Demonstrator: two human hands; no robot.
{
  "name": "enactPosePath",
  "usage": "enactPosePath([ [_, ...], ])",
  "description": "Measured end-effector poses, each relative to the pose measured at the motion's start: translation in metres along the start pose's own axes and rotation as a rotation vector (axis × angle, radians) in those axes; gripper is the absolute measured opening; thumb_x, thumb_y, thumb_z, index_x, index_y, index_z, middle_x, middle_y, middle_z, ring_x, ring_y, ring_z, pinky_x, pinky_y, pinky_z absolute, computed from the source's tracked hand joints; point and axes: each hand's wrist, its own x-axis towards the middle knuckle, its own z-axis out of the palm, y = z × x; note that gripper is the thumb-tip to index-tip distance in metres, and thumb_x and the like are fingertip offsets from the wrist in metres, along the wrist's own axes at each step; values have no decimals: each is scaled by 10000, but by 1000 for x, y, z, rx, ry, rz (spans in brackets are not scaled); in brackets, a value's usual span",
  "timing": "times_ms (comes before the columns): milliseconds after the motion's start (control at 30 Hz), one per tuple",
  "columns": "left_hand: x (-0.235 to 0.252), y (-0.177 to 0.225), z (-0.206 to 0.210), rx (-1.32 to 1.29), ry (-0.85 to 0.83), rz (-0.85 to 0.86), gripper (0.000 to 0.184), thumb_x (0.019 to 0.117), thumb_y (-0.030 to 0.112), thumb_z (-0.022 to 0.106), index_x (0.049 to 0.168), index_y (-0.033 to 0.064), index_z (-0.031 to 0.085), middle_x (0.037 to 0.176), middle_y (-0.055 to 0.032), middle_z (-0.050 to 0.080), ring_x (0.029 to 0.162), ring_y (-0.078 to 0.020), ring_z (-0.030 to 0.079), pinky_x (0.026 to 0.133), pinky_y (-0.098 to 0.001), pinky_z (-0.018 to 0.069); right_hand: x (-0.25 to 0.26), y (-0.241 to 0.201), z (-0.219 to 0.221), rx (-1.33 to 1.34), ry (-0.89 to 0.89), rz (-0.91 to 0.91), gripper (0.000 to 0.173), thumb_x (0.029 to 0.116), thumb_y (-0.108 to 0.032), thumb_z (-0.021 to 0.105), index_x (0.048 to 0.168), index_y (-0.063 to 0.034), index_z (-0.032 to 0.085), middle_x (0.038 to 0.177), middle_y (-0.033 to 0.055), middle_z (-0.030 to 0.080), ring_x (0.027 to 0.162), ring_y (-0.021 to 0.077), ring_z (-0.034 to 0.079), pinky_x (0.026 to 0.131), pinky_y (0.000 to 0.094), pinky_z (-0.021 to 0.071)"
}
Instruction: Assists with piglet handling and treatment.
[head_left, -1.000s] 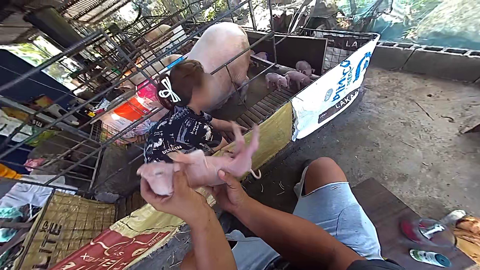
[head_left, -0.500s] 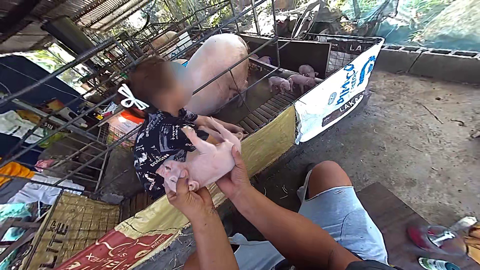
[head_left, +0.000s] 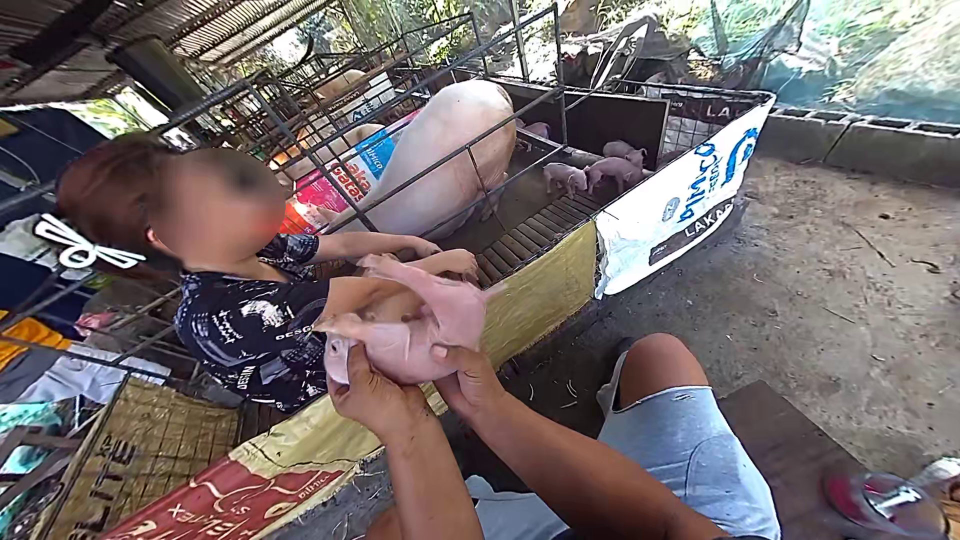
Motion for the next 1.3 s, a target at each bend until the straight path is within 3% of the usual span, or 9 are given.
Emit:
enactPosePath([
  [133, 6, 12, -3, -73, -82, -50, 212, 1054, 100, 490, 1231, 1, 552, 996, -110, 688, 936, -201, 697, 863, -409, 598, -2, 1, -1, -47, -126, -3, 486, 745, 17, 838, 1181, -17, 627, 1110, 143, 705, 1059, 249, 683, 974, 485, 551],
  [500, -1, 21, 2, -232, -136, 103, 203, 1058, 107, 353, 1163, 48, 517, 972, -56, 637, 944, -149, 659, 892, -375, 570, -9, 12, 17, 243, 9, 156, 476, 803, -180, 858, 1191, -68, 607, 1123, 155, 701, 1057, 268, 690, 969, 457, 552],
  [733, 8, 25, -6, -345, -290, 69, 277, 1080, 175, 288, 1265, 88, 474, 1124, -47, 635, 1092, -149, 638, 991, -378, 534, -16, 16, 10, 257, 82, 271, 643, 851, -351, 831, 1361, -119, 515, 1236, 173, 660, 1115, 298, 670, 973, 471, 547],
  [900, 21, 15, -27, -66, -148, 161, 251, 1015, 25, 464, 1258, -16, 511, 1040, -87, 668, 976, -170, 681, 901, -368, 580, -25, 7, -10, 27, 184, 385, 480, 1039, -332, 584, 1442, -125, 426, 1315, 184, 611, 1142, 323, 647, 933, 504, 555],
  [1000, 28, 12, -33, 138, -130, 285, 413, 943, -52, 578, 1334, -101, 457, 1116, -107, 625, 988, -127, 654, 895, -298, 568, -46, 4, -31, -172, 183, 512, 415, 1071, -392, 498, 1368, -103, 500, 1237, 145, 673, 1077, 278, 683, 887, 449, 578],
  [1067, 30, 7, -34, 204, -164, 327, 442, 904, -52, 634, 1315, -110, 481, 1096, -92, 632, 926, -94, 647, 813, -258, 570, -66, 7, -46, -274, 130, 623, 485, 1083, -486, 407, 1298, -79, 557, 1173, 110, 698, 1020, 232, 693, 874, 413, 578],
  [1100, 30, 3, -35, 222, -176, 335, 441, 896, -42, 656, 1304, -106, 499, 1074, -79, 639, 877, -75, 643, 750, -234, 566, -73, 9, -52, -296, 102, 677, 528, 1077, -529, 389, 1298, -79, 555, 1148, 96, 699, 996, 213, 693, 863, 398, 581],
  [1200, 29, -5, -40, 223, -216, 314, 430, 904, -35, 639, 1306, -115, 508, 1112, -84, 651, 950, -77, 652, 811, -241, 565, -84, 11, -64, -327, 35, 810, 559, 1048, -584, 416, 1283, -99, 564, 1044, 68, 705, 909, 184, 696, 804, 381, 594],
  [1300, 34, -6, -46, 195, -217, 288, 402, 919, -39, 602, 1304, -102, 506, 1123, -82, 653, 989, -92, 657, 867, -262, 564, -85, -5, -75, -509, -32, 874, 413, 1055, -401, 514, 1306, -76, 553, 1020, 88, 716, 884, 199, 710, 798, 397, 601],
])
